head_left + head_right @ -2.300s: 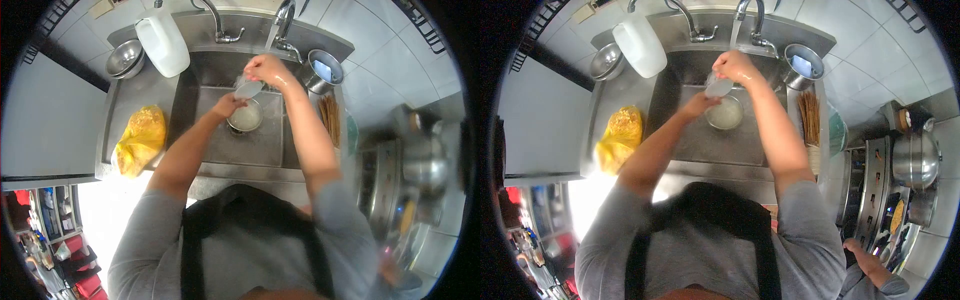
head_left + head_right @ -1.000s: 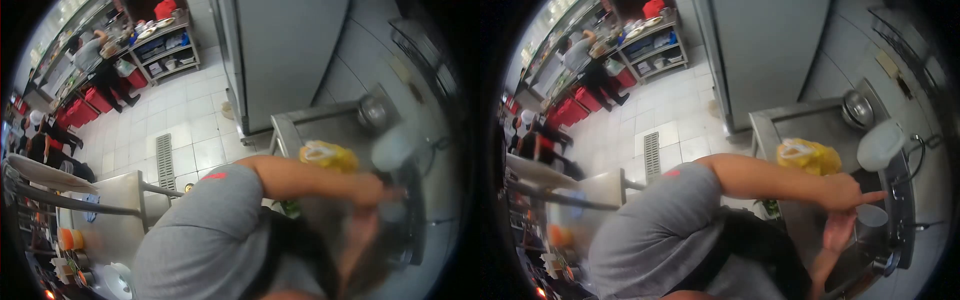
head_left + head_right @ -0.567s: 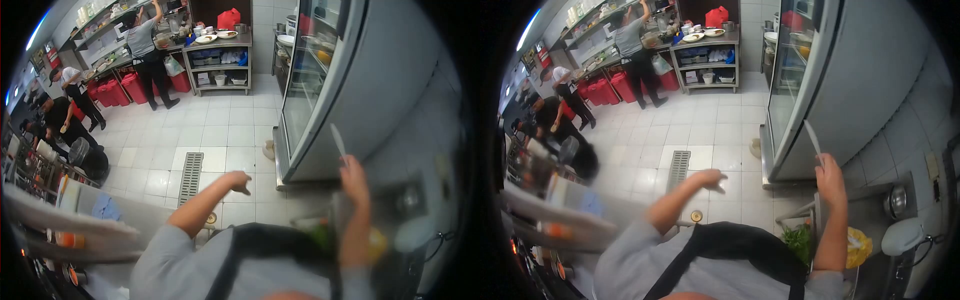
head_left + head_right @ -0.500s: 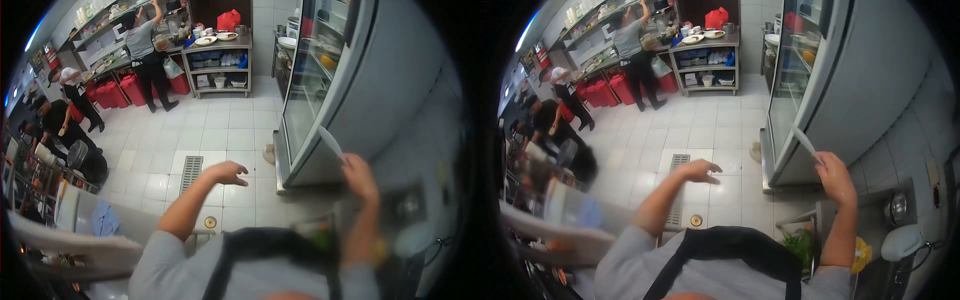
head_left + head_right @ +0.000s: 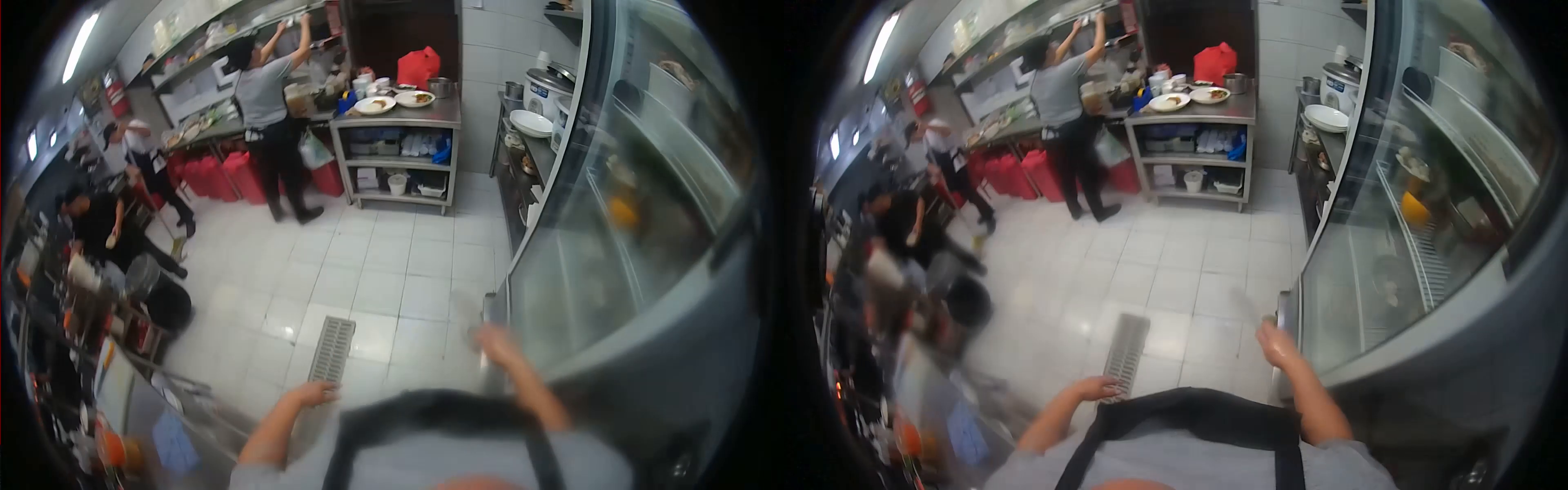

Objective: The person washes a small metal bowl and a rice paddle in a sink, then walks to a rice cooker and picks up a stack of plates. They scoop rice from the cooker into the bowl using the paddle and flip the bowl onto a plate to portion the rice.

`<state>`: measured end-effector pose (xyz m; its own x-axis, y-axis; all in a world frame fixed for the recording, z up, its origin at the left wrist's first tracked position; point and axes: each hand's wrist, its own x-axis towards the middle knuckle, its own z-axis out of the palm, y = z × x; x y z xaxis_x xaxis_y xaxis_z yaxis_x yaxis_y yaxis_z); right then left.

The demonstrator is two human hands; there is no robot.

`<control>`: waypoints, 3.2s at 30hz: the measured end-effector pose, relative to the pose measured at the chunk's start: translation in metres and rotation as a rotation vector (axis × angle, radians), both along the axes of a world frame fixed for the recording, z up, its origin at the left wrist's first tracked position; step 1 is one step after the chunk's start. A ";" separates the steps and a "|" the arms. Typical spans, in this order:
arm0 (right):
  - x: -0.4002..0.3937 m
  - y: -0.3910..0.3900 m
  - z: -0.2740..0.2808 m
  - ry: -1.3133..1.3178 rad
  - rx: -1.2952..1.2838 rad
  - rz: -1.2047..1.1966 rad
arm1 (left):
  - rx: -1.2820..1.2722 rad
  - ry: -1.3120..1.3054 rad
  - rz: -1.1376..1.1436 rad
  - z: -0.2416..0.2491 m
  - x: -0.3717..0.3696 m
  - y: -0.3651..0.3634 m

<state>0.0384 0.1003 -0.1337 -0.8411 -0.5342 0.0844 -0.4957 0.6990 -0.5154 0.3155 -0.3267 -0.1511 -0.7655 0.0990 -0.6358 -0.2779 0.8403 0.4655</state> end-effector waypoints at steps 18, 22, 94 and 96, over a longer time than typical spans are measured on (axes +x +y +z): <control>-0.387 -0.162 0.094 -0.298 0.046 -0.134 | -0.355 -0.088 0.269 -0.192 -0.317 -0.252; -0.437 -0.173 0.241 -0.290 -0.078 -0.149 | 0.040 0.415 -0.245 0.136 -0.591 -0.127; -1.071 -0.092 0.212 0.239 -0.125 -1.541 | 0.137 1.084 -0.626 0.212 -2.012 0.262; -1.070 -0.093 0.213 0.253 -0.121 -1.541 | 0.127 1.214 -0.674 0.224 -1.991 0.255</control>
<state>-1.0315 0.0073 0.0797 -0.5073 0.8151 0.2796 0.5519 0.5565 -0.6211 -1.6756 -0.0720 0.0727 -0.6076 0.6714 0.4243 0.7864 0.5834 0.2030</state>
